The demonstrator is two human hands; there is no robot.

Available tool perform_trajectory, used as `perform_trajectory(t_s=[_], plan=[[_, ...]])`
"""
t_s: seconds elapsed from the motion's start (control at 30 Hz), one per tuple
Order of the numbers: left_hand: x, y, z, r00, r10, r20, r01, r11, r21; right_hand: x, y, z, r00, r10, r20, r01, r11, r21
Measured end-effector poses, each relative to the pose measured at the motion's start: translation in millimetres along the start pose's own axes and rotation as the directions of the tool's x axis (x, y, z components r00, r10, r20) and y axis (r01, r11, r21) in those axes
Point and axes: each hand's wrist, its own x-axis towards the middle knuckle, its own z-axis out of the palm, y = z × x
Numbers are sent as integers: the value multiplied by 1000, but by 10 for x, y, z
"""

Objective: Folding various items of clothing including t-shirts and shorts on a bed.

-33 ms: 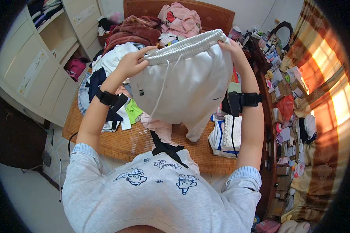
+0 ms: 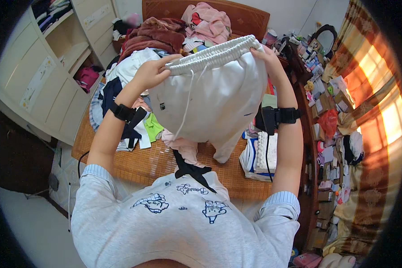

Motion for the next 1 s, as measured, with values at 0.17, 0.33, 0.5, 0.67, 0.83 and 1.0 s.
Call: perform_trajectory(t_s=[0.17, 0.33, 0.5, 0.67, 0.83, 1.0], plan=[[21, -194, 179, 976, 35, 214, -89, 964, 250, -69, 135, 125, 999, -6, 47, 4, 999, 41], [-85, -274, 656, 948, -136, 286, 76, 974, 213, -56, 242, 553, 989, -32, 144, 34, 999, -11], [-146, 70, 946, 989, 54, 135, 29, 835, -550, -23, 408, 759, 961, -48, 271, 66, 996, -59], [-191, -137, 1078, 973, 63, 222, 52, 878, -475, -115, 393, 704, 976, -10, 218, 19, 999, -40], [-270, -189, 1227, 989, 73, 131, -28, 947, -321, -150, 593, 554, 977, 16, 213, -7, 999, -43], [-467, -105, 1430, 972, 69, 225, 12, 940, -340, -241, 866, 506, 975, -34, 219, 104, 944, -313]])
